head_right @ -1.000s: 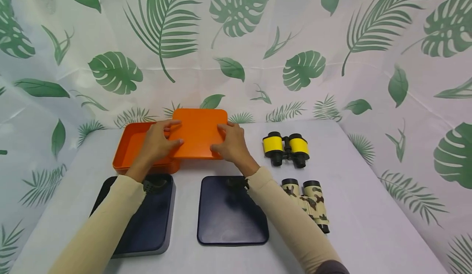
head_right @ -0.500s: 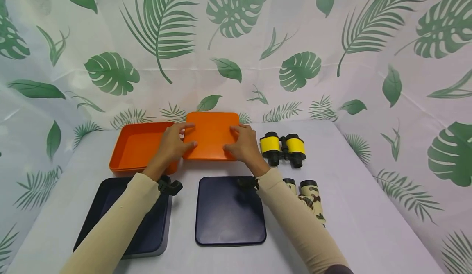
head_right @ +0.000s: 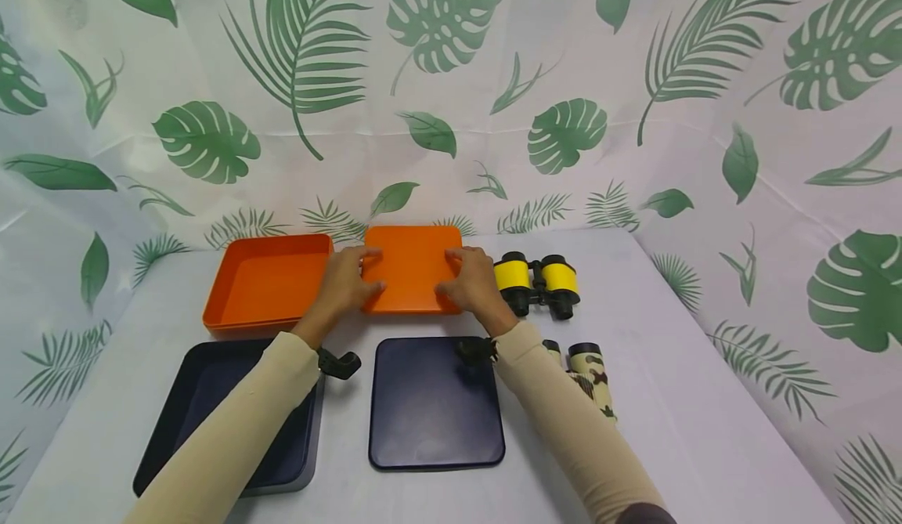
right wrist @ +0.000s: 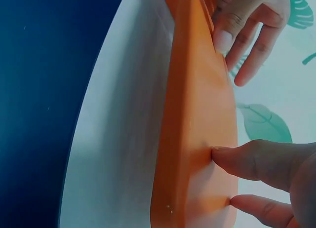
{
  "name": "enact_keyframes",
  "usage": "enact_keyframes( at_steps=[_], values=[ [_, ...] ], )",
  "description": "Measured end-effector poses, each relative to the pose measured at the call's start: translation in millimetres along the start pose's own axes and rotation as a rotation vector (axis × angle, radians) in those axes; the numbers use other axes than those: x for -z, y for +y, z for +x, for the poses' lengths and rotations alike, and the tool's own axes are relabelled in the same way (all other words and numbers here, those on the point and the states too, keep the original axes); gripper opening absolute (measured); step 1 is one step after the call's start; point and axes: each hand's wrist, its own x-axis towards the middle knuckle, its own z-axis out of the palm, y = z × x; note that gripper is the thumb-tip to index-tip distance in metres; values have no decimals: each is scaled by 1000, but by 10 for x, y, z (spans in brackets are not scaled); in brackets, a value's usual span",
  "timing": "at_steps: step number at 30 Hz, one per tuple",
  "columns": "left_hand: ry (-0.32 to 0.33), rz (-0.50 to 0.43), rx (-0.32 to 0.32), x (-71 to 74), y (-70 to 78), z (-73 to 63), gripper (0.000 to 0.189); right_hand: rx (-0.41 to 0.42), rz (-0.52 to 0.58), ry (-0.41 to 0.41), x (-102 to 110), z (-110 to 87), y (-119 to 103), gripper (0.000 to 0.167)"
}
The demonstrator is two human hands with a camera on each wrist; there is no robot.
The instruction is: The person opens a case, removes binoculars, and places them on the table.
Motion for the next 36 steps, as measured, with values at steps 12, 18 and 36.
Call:
enact_keyframes(
  at_steps=[12,18,36],
  values=[
    [-41,30,69,-161,40,5,57,-25,-2,-35,-19,71,126,72],
    [-73,43,103,-192,52,-3,60,-37,-5,-77,-31,103,182,73],
    [-186,19,151,-202,-25,31,64,-37,-11,-153,-35,110,233,72]
  ],
)
